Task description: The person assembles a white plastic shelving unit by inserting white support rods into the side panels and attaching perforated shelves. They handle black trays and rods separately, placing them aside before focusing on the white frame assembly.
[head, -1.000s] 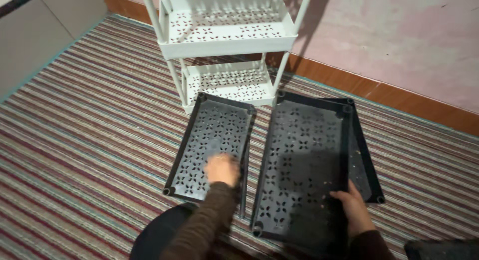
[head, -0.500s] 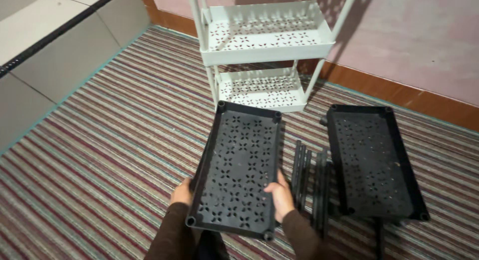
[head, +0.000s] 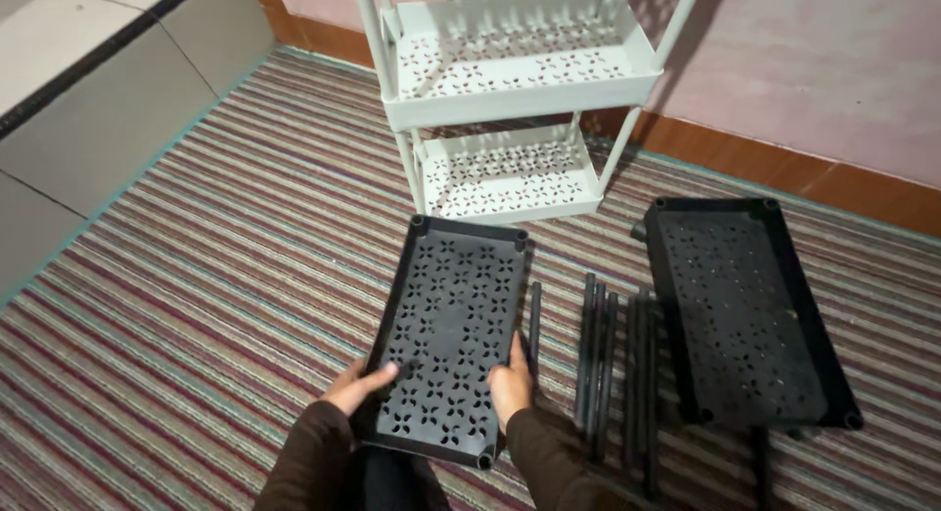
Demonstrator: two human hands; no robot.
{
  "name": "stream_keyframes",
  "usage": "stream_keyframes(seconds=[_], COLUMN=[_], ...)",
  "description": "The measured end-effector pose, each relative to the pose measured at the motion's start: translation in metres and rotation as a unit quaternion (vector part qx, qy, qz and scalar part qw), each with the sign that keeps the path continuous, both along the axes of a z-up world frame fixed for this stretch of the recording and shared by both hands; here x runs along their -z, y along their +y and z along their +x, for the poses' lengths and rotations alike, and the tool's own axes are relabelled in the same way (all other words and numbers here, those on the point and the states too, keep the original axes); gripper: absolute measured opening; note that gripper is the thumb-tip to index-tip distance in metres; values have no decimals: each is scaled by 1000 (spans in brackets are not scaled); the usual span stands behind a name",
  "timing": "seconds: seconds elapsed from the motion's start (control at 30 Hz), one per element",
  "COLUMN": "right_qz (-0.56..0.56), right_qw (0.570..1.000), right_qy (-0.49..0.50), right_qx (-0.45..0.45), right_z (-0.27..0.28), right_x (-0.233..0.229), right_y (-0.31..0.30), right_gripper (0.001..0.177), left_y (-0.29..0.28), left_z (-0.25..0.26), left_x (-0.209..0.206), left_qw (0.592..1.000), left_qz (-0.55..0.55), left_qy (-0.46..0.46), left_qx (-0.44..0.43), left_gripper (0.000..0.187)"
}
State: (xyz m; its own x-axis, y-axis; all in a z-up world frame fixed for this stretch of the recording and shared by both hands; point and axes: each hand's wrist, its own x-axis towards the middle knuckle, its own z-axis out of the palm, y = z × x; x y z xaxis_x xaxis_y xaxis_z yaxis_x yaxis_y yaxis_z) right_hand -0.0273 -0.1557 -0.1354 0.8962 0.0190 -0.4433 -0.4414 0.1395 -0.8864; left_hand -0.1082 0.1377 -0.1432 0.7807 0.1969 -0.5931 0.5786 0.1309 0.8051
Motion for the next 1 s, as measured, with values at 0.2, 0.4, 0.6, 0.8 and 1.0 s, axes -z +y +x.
stream_keyframes(seconds=[0.2,0.4,0.6,0.8,1.0], right_qz=[-40,-390,-562,-562,-523], right_qw=[996,897,799,824,836], right_qy=[-29,-206,-197,62,-165], right_qx=[-78,27,81,-14,-21], right_z=[1,0,-49,-63,-64], right_x=[3,-7,-7,19,23], right_y=[-8,-95,-208,-206,-176], right_gripper=[86,56,57,82,75], left_y=[5,13,19,13,21], left_z=[7,11,14,23,32], left_x=[31,35,23,8,-5], left_qw=[891,868,882,882,887], left_qz=[437,485,450,449,410], left_qy=[-42,-32,-53,-21,-127], left_qx=[117,108,127,145,172], left_gripper=[62,59,58,61,58])
